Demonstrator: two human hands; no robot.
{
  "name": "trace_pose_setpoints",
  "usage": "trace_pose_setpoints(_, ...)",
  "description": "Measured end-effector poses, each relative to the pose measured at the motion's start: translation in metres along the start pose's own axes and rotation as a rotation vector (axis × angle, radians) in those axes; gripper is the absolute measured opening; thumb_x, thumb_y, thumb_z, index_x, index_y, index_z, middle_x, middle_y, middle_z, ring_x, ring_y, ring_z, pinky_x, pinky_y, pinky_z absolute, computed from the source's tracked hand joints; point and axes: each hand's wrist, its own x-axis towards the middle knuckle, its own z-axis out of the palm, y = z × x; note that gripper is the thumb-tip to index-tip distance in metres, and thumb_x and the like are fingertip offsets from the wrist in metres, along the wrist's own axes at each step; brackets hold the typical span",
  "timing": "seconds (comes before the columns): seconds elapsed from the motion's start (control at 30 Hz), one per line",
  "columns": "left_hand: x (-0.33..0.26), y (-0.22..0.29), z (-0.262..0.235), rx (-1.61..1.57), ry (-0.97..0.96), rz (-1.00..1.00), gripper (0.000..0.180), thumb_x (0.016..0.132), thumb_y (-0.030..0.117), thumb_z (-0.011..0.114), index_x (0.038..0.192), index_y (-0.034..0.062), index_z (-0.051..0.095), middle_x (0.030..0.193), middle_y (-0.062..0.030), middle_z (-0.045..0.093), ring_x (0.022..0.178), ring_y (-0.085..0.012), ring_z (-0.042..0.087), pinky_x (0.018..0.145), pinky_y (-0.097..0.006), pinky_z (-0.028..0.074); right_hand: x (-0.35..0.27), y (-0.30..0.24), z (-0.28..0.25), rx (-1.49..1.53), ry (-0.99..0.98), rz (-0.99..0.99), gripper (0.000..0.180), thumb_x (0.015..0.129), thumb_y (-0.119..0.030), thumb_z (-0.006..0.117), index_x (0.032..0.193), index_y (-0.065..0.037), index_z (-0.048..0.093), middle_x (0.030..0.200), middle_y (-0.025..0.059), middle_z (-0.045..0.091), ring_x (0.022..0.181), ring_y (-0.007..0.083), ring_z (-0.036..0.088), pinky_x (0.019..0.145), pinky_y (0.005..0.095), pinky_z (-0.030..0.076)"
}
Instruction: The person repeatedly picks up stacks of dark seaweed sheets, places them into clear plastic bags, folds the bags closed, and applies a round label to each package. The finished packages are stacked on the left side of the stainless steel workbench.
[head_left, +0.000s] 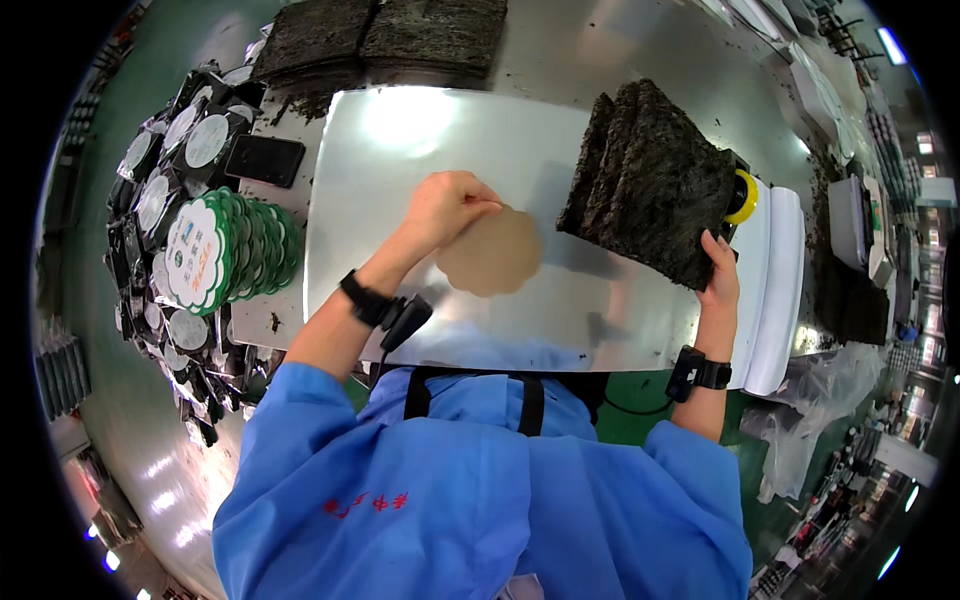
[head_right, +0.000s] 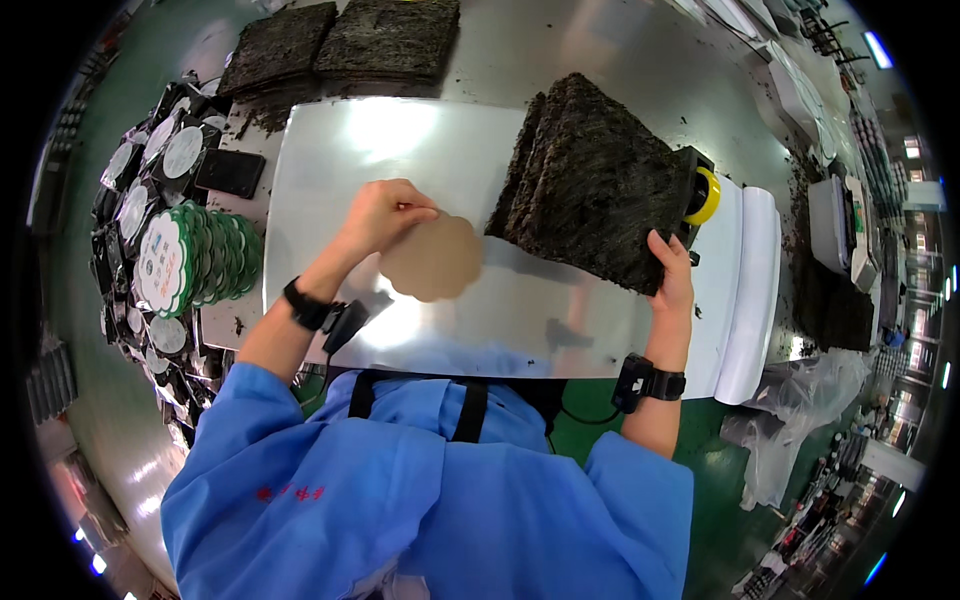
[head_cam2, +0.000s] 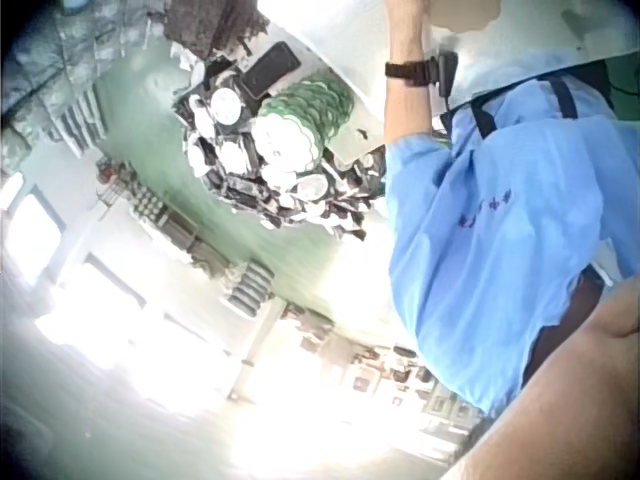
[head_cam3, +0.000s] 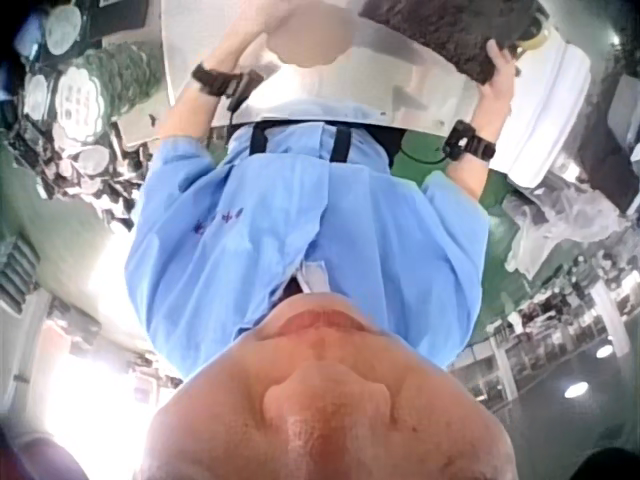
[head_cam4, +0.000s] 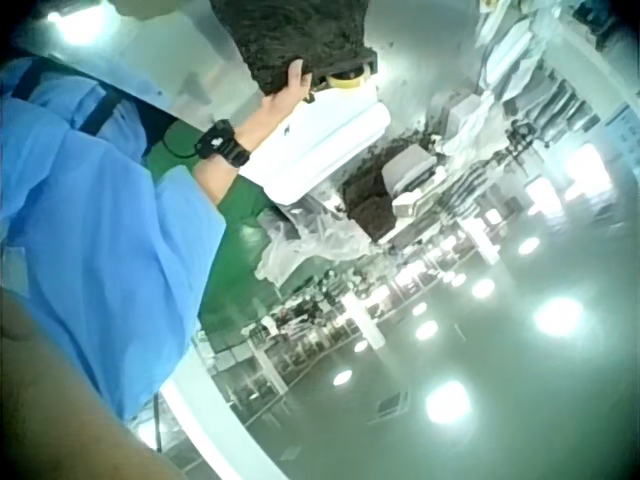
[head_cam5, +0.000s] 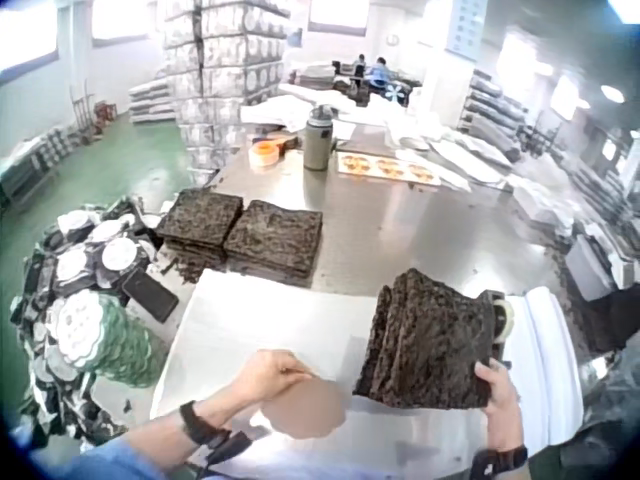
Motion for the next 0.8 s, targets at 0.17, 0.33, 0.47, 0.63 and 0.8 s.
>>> trace_pose_setpoints(0.17, 0.033, -0.026, 0.046, 0.189, 0.135, 0.075, 0.007, 0.078, 0.021, 0.075, 0.081, 0.0141, 0.075, 0.086, -0.0027, 0.068, 0.09, -0.0231, 0.062, 0.078, -0.035, 0.049, -0.018, 0.022, 0.0, 0.003, 0.04, 0.027, 0.034, 0.089, -0.009, 0.067, 0.119, 0.003, 0.058, 0.11, 0.0108, 0.067, 0.095, 0.02, 0.066, 0.084, 0.0334, 0.054)
trace_pose_setpoints(0.33, 0.034, -0.034, 0.053, 0.38, 0.354, 0.268, 0.021, 0.08, 0.021, 0.073, 0.1, 0.0146, 0.071, 0.116, -0.0069, 0.062, 0.112, -0.0275, 0.055, 0.091, -0.037, 0.045, -0.023, 0.054, 0.008, 0.021, 0.08, 0.119, 0.03, 0.087, -0.007, 0.069, 0.114, 0.003, 0.06, 0.104, 0.0103, 0.068, 0.09, 0.0197, 0.067, 0.08, 0.0335, 0.056)
trace_pose_setpoints(0.47, 0.024, -0.043, 0.038, -0.066, 0.434, 0.068, 0.033, 0.089, 0.021, 0.067, 0.12, 0.0106, 0.064, 0.129, -0.0078, 0.058, 0.121, -0.0241, 0.052, 0.101, -0.033, 0.04, -0.025, 0.066, 0.044, -0.031, 0.068, 0.145, 0.04, 0.085, -0.007, 0.07, 0.12, 0.005, 0.057, 0.11, 0.014, 0.066, 0.095, 0.0227, 0.066, 0.084, 0.0352, 0.055)
trace_pose_setpoints(0.63, -0.037, -0.028, 0.0, -0.968, 0.329, -0.322, 0.053, 0.103, 0.034, 0.048, 0.143, -0.0008, 0.042, 0.146, -0.0115, 0.045, 0.132, -0.0211, 0.044, 0.112, -0.032, 0.032, -0.026, 0.091, 0.099, -0.142, 0.054, 0.133, 0.046, 0.083, -0.008, 0.073, 0.123, 0.006, 0.054, 0.111, 0.0133, 0.065, 0.098, 0.0206, 0.065, 0.086, 0.0336, 0.053)
trace_pose_setpoints(0.8, -0.059, -0.01, 0.013, -0.995, 0.231, -0.354, 0.065, 0.099, 0.011, 0.052, 0.152, -0.002, 0.016, 0.151, -0.0159, 0.036, 0.137, -0.0207, 0.038, 0.112, -0.031, 0.031, -0.022, 0.127, 0.135, -0.352, 0.092, 0.057, 0.06, 0.079, -0.016, 0.08, 0.126, 0.008, 0.051, 0.114, 0.0151, 0.065, 0.102, 0.0206, 0.063, 0.089, 0.033, 0.051)
